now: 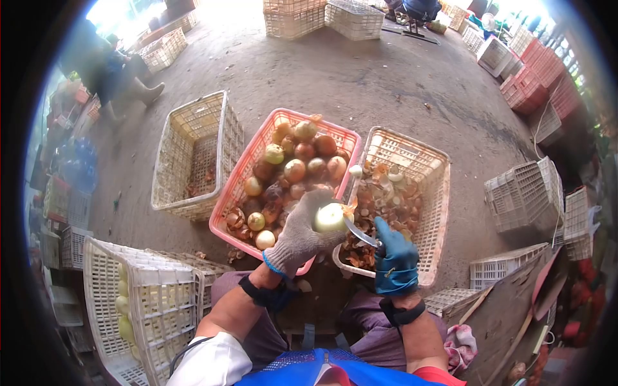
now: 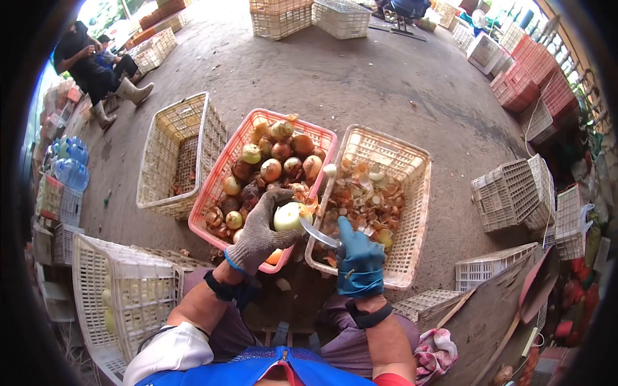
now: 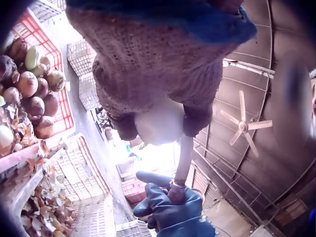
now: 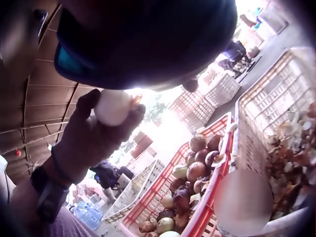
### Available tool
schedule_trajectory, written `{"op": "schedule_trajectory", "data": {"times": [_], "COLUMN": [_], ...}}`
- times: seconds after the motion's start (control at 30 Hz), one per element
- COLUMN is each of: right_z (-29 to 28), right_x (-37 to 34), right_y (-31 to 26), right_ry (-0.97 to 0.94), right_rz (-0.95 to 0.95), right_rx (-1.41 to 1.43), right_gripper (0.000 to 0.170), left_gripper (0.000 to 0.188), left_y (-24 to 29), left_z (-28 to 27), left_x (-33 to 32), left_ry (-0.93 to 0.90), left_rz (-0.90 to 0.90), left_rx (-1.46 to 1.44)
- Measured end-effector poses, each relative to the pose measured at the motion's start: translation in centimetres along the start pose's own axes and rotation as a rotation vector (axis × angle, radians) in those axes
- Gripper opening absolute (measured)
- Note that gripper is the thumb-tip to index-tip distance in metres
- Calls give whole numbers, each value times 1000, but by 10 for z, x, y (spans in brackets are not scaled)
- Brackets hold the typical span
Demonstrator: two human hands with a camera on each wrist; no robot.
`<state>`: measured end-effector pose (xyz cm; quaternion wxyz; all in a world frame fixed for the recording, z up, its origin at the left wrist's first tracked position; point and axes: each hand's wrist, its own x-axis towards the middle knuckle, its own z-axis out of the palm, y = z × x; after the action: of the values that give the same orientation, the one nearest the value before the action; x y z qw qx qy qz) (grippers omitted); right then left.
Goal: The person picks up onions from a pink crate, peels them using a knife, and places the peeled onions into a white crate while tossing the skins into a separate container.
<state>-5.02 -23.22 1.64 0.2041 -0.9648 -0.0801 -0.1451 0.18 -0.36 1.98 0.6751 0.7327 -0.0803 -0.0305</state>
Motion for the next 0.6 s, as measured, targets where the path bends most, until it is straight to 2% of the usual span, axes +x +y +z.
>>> {"op": "schedule_trajectory", "data": {"times": [0.07,0.1,0.17,0.2,0.33,0.43,0.5,0.53,0.6], "right_z": [11,18,30,21,10,-10,-11,-11,-15], "right_x": [-3,-4,-3,-1,6,17,17,17,16], "right_y": [2,8,21,20,-7,-21,-24,-25,-25], "right_ry": [11,-75,-235,-373,-286,-251,-213,-206,-179], "right_rz": [26,223,603,684,619,464,433,419,414], "right_rx": [-129,182,814,1004,1233,1069,1082,1093,1071], "right_gripper": [30,29,29,31,42,43,42,41,38], "left_gripper": [81,85,88,89,89,82,83,80,75], "left_y": [-1,-2,6,8,5,4,7,7,11], "left_z": [0,0,0,1,-3,2,5,7,8], "left_x": [-2,-3,-4,-6,-2,-6,-8,-9,-9], "left_ry": [-60,-91,-99,-92,-29,-42,-64,-58,-78], "left_rz": [-66,-99,-64,-49,20,68,67,133,-62], "left_rx": [-90,-135,-34,12,35,109,137,174,-108]}}
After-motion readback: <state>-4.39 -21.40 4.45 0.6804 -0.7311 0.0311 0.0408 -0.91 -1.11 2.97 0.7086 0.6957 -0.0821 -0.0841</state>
